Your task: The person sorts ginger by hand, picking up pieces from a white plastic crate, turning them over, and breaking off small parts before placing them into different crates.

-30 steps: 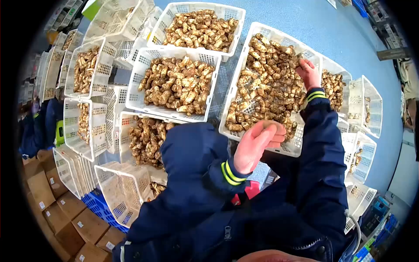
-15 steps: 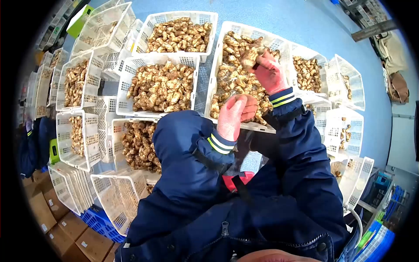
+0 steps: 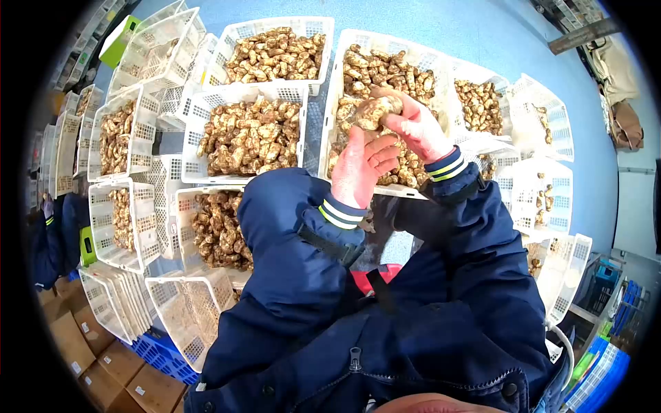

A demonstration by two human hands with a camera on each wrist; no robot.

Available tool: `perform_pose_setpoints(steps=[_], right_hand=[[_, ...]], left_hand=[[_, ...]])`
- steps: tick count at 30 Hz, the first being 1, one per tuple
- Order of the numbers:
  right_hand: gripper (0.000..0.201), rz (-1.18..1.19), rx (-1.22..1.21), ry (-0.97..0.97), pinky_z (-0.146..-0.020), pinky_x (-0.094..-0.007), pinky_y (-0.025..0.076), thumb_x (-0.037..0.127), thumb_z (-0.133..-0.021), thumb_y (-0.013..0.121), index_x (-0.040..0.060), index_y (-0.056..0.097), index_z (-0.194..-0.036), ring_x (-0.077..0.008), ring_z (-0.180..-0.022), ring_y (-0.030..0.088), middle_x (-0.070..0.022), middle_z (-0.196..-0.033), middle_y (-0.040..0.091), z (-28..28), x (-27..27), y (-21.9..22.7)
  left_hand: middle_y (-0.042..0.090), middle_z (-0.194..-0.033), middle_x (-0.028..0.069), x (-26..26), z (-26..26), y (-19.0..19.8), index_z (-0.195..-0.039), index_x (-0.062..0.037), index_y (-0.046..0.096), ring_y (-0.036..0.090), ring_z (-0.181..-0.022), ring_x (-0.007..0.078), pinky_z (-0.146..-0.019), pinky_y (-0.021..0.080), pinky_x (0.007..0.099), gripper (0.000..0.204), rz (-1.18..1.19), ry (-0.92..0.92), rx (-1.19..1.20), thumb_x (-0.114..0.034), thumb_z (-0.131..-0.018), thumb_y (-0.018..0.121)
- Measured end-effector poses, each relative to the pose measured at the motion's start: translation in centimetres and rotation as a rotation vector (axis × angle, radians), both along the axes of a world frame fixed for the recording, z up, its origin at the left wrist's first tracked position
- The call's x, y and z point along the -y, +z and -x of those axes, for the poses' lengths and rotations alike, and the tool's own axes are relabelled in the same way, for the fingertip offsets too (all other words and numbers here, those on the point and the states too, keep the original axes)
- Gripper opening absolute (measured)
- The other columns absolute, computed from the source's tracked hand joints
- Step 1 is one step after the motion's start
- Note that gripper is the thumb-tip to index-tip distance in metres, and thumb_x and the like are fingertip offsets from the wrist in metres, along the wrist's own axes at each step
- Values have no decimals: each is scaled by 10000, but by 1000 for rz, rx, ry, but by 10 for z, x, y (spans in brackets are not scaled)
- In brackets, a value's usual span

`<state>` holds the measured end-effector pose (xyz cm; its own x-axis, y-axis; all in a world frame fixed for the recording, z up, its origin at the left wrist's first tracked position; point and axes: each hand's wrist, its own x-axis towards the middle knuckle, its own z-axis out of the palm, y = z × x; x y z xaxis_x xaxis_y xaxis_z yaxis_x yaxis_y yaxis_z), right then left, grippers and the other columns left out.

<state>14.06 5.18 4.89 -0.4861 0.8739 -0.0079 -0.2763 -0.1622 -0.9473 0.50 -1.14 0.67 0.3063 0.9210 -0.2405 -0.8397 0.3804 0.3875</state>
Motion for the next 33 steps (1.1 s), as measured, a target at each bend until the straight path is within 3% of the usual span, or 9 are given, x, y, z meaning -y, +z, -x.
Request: perform_pose_setpoints(steps=[3,7,9,14,19,22,25,29,33], right_hand=[[509,16,153,71,-861,-227,373,149,-738,645,15,455,-1191,-91,-1007,468,-38,-1182,480,-16,11,9],[491,-492,499,-71,-906,-279,369,95,-729,631,1,464,-1181,-167,-1076,474,-94,-1177,501,-16,18,11],[526,-509,499,-126,-915,-298,370,58,-701,644,24,458,-1192,-211,-1088,481,-109,-1159,513,-11,25,14],[432,-944,931,-107,-827,-354,431,74,-723,595,50,487,-1141,-316,-998,508,-158,-1089,529,-10,27,18],[432,-761,1015,-65,-765,-340,448,198,-818,536,59,431,-1214,-259,-925,556,-143,-1032,558,-15,28,-34],[556,64,250,-53,-736,-302,463,272,-828,565,-4,361,-1266,-131,-943,526,-80,-1062,556,-29,20,-42],[457,376,-256,-111,-844,-395,432,226,-815,580,41,428,-1205,-148,-927,535,-26,-973,561,-26,18,-35],[266,219,-491,106,-883,-439,395,173,-803,589,76,491,-1031,-149,-902,538,17,-858,543,-31,14,-47],[180,340,-236,-191,-869,-435,405,141,-771,614,123,464,-868,-126,-823,536,49,-742,494,-24,16,-32]], left_hand=[[552,-986,124,-2,3,0,-1034,-47,479,547,-885,217,-802,436,350,450,-28,16,-13,-461,-860,445],[547,-979,106,1,-2,4,-1066,-50,474,553,-855,204,-781,450,356,362,-106,60,-45,-358,-875,479],[541,-990,92,0,-5,4,-1122,-52,458,549,-857,167,-763,466,343,322,-114,169,-193,-264,-882,497],[471,-871,13,-1,3,5,-1236,6,390,481,-801,95,-741,436,246,495,-246,141,-397,-63,-767,533],[511,-898,56,0,2,-13,-1201,23,407,513,-780,118,-719,442,243,402,-97,136,-437,-116,-841,521],[541,-929,90,0,1,-6,-1181,14,424,549,-812,152,-720,456,258,367,-55,121,-426,-158,-867,505],[564,-985,130,-1,2,-4,-1139,4,455,579,-852,191,-735,470,278,341,-76,132,-456,-219,-884,487],[572,-985,132,-2,2,-1,-1123,1,467,579,-842,189,-751,471,284,335,-70,121,-467,-232,-883,487],[584,-960,129,-1,2,-5,-1108,4,476,579,-831,185,-744,473,285,323,-73,93,-448,-225,-880,493]])
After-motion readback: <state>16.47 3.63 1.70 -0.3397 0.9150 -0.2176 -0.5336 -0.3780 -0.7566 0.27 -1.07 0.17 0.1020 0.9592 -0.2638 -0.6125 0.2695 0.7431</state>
